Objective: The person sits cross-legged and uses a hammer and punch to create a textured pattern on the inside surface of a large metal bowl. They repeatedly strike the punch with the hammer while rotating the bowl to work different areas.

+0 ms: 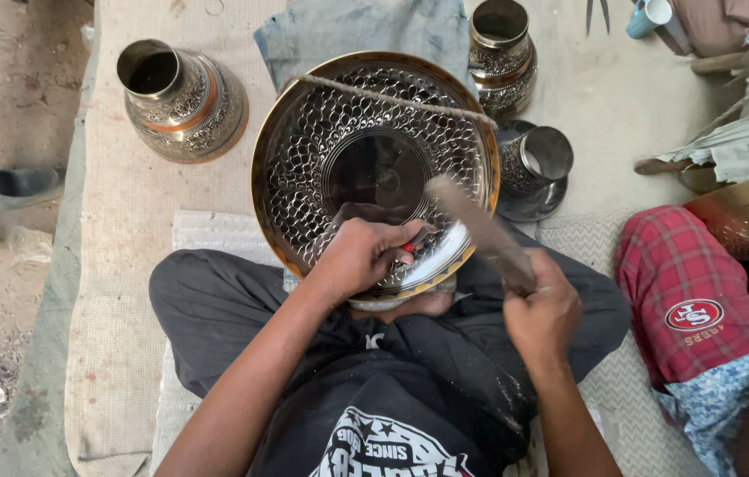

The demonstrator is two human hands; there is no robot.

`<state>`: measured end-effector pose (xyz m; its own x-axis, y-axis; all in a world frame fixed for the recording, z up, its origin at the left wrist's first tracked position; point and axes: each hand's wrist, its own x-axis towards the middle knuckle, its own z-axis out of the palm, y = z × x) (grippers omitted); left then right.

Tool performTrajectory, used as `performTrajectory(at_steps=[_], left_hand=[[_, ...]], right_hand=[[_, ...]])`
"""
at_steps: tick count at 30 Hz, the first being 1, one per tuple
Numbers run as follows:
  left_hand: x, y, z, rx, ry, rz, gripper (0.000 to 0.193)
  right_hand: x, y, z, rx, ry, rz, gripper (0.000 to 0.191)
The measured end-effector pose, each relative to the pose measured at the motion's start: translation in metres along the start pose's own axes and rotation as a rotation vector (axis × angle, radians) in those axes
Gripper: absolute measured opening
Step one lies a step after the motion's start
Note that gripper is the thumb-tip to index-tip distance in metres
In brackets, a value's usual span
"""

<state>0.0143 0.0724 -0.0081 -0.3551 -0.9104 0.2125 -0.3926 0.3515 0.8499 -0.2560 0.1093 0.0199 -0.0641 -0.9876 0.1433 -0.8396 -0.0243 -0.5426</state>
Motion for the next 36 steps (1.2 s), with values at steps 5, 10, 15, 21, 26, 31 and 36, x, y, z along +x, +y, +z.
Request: performTrajectory(at_steps=[5,10,15,21,26,31,36], left_hand=[[0.000,-0.002,-0.002,0.002,0.022,0.036,0.058],[0.001,-0.005,-0.004,0.051,0.003,0.012,0.058],[0.001,-0.005,-0.005,0.022,0.003,0.006,0.060],[0.000,0.005,-0.004,-0.093,0.062,-0.042,0.051],[0.002,0.011,-0.001,-0.275,0.125,-0.159,0.049],[-0.004,0.018,0.005,-0.441,0.129,-0.302,0.067],[-0.003,0.015,0.007,-0.277,0.091,-0.249,0.059]], right_hand=[[-0.001,-0.003,0.000,-0.146,0.069,-0.182,0.045],[-0.002,-0.001,0.003,0.055,0.041,-0.044,0.043],[0.002,0.005,0.005,0.133,-0.026,0.031,0.040],[0.018,-0.008,0.000,0.441,0.058,-0.013,0.039],[0.024,-0.019,-0.032,-0.210,-0.278,0.118,0.030],[0.021,-0.024,-0.037,-0.049,-0.124,0.155,0.030],[0.032,-0.010,-0.037,-0.175,-0.128,-0.084,0.035]])
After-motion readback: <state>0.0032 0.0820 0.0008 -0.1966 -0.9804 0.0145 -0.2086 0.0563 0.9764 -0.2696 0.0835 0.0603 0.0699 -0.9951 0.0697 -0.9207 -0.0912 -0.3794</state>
